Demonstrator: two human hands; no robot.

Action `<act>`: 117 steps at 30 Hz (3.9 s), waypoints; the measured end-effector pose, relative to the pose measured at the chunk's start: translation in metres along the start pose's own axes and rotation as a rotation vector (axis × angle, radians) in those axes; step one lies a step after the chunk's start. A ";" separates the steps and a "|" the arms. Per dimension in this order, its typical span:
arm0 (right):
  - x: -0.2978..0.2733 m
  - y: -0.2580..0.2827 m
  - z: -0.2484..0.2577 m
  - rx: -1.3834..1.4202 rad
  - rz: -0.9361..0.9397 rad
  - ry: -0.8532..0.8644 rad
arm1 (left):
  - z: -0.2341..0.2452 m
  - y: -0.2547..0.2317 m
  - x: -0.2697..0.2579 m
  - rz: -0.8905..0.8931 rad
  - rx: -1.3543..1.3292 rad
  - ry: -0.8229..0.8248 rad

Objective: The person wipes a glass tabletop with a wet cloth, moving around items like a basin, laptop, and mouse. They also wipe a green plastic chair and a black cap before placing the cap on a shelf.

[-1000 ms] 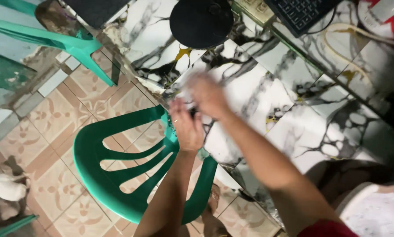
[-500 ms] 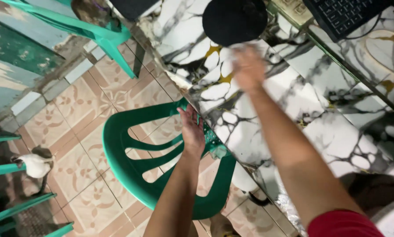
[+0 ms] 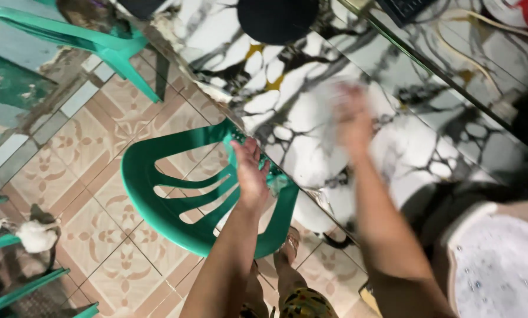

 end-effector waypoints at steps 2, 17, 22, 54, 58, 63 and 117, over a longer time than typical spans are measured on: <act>-0.024 0.052 0.055 -0.890 0.100 -0.175 | -0.007 0.017 -0.005 0.002 0.044 0.003; -0.126 -0.012 -0.128 -0.616 0.218 0.417 | 0.019 0.061 -0.021 -0.015 -0.249 0.080; -0.111 0.054 0.060 0.017 0.017 -0.257 | -0.017 0.065 -0.058 0.238 -0.063 -0.023; -0.206 0.080 0.030 -1.706 0.126 -0.280 | -0.111 0.074 -0.056 -0.337 1.570 0.420; -0.166 0.110 0.126 -1.394 0.117 -0.899 | -0.101 0.045 -0.023 -0.364 1.700 0.340; -0.074 0.120 0.124 -1.741 -0.100 -0.824 | -0.059 0.008 0.011 -0.304 1.832 0.221; 0.145 -0.040 -0.173 -1.138 0.135 -1.074 | 0.065 -0.333 0.303 -0.219 1.766 1.056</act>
Point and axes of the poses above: each hand's wrist, its own x-axis towards the middle knuckle, its own z-axis out of the back of the hand, y = z × x, the point moved 7 cm from there along x, towards the middle knuckle, and after that the axes turned 10 degrees about y, right-handed, at the moved point
